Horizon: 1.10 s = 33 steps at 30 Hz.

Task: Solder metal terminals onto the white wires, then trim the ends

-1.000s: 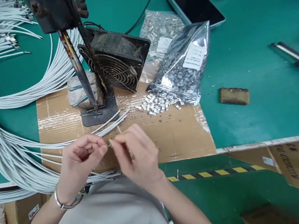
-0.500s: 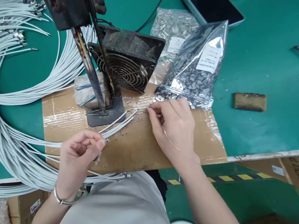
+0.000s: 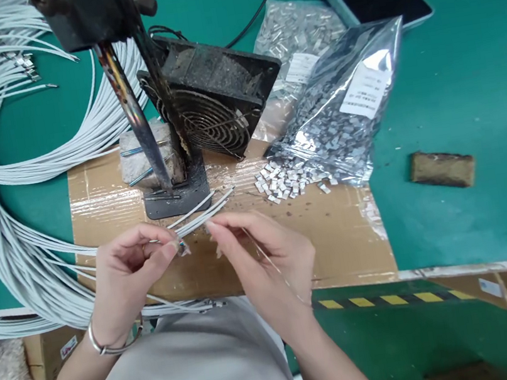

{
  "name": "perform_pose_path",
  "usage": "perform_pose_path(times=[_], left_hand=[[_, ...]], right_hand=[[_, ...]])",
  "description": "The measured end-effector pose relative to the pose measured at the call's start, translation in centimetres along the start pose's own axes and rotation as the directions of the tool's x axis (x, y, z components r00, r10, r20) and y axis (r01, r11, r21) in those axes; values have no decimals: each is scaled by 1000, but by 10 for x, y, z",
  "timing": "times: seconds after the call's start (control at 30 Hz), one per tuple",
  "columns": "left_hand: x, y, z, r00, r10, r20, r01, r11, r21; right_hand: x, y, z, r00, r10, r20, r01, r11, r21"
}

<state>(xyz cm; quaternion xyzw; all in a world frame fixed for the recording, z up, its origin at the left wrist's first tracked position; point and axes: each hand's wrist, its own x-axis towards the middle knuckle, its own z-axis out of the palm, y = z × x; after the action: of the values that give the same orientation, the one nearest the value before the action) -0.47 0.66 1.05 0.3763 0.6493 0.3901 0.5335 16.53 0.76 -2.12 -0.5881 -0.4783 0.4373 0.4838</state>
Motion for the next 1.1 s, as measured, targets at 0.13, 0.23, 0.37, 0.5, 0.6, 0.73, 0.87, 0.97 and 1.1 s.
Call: perform_pose_path(times=[0.13,0.23,0.37,0.5,0.6,0.73,0.87,0.97,1.1], left_hand=[[1,0,-3,999,21,43,-22,1000,10],[1,-1,-4,997,29,71,-29,1000,1],[1,-1,-4,996,33,85,-32,999,-12],[2,-2,-2,996,39,82,-37,999,-29],[3,-2,-2,996,54,70,-51,998,-46],[3,-1,-1,995,75,64,-70,995,-65],[2,-2,-1,995,74,72,-69,995,-70],[3,-3,-1,995,70,75,-64,996,-69],[4,-1,1,996,54,70,-50,997,-62]], right_hand=[[0,-6,6,991,-14,132,2,996,94],[2,-9,8,988,-29,152,11,993,118],[2,-10,9,986,-51,160,33,993,113],[1,-8,9,984,-79,160,66,994,84],[1,-6,8,983,-88,159,77,994,75],[1,-5,9,984,-95,154,83,993,82],[1,-6,8,983,-102,151,90,992,84],[0,-5,8,982,-113,149,101,991,86],[0,-4,8,982,-119,149,109,992,69]])
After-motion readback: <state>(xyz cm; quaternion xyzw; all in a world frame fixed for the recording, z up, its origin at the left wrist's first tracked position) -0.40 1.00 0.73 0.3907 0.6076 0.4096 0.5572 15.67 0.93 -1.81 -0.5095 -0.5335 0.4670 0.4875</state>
